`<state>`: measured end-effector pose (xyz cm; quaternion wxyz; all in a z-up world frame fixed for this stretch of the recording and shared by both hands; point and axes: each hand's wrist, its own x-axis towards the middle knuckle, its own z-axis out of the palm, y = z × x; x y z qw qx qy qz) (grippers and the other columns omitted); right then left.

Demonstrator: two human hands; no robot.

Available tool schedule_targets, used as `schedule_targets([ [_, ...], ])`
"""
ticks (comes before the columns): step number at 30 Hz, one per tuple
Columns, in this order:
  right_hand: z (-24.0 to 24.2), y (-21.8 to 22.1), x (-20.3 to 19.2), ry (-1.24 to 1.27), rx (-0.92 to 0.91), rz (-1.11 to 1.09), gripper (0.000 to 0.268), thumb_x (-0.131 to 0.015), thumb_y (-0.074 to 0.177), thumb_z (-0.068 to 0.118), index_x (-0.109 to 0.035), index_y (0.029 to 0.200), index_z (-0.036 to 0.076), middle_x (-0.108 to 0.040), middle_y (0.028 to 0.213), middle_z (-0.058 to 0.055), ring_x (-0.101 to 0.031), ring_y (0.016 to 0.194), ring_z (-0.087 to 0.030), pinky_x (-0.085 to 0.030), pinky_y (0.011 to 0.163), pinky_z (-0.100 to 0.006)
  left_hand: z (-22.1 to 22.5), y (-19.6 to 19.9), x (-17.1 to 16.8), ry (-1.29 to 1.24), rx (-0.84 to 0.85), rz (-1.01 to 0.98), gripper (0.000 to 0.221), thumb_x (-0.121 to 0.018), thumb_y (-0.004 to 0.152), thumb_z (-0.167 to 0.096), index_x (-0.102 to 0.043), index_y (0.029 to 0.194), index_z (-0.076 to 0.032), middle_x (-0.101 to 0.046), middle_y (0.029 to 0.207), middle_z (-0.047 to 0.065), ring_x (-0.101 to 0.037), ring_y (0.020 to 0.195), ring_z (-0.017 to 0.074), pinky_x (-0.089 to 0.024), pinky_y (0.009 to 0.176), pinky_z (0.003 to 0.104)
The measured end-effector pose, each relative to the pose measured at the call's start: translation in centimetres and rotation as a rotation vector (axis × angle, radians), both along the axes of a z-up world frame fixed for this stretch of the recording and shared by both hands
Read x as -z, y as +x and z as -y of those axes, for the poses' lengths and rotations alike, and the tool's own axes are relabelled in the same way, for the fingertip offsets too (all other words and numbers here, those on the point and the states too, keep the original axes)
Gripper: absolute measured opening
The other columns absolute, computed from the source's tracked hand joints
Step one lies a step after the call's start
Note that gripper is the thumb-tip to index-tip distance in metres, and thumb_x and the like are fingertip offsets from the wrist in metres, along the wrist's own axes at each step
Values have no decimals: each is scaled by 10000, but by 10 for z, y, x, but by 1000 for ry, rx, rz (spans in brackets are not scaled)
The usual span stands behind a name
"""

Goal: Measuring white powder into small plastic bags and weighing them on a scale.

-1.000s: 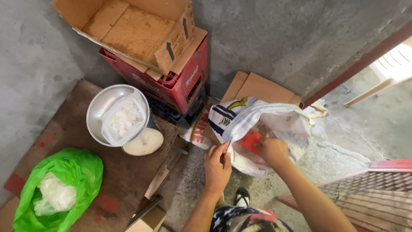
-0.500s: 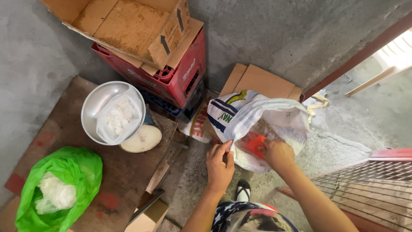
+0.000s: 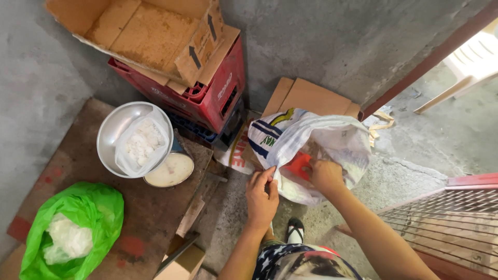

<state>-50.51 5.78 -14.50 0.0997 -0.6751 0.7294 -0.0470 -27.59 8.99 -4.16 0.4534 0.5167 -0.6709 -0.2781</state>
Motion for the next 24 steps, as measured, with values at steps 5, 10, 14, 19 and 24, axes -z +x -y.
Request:
schedule_targets([
  [5,-31,-9,-31,-160,71,145,316,-712,838,456,-763,907,152,-742,784,-141,-718,733,-373,-558,648,-501,-1,-1,-4,-16,15,1,344,-690,860,-4,-708,1201,-52,-646,901,83,-634,834,276,-508,801,406],
  [10,-74,-33,-63,-259,128,221,390,-725,836,505,-784,988,151,-749,823,-147,-723,743,-381,-570,648,-485,0,-6,-9,10,-7,-49,345,-684,862,7,-690,1205,-34,-636,915,96,-650,808,273,-537,742,390],
  [14,-105,-52,-95,-264,124,230,414,-732,813,510,-796,1009,151,-753,784,-142,-734,713,-360,-578,638,-461,-7,-8,-18,2,-84,-46,335,-683,860,-4,-702,1189,-60,-637,918,98,-665,814,279,-548,725,384],
  [19,-123,-53,-152,-321,14,367,314,-785,803,396,-805,949,118,-747,749,-142,-724,644,-290,-573,640,-388,-24,2,-35,-175,-222,-9,315,-680,886,4,-713,1188,-77,-666,927,95,-666,835,281,-541,794,385],
  [24,-110,-34,-175,-290,15,644,343,-783,814,328,-783,1059,89,-786,774,-102,-753,672,-144,-582,668,-315,-43,26,-67,-218,-318,-60,304,-688,912,-5,-718,1205,-81,-659,949,92,-635,832,255,-537,772,359],
])
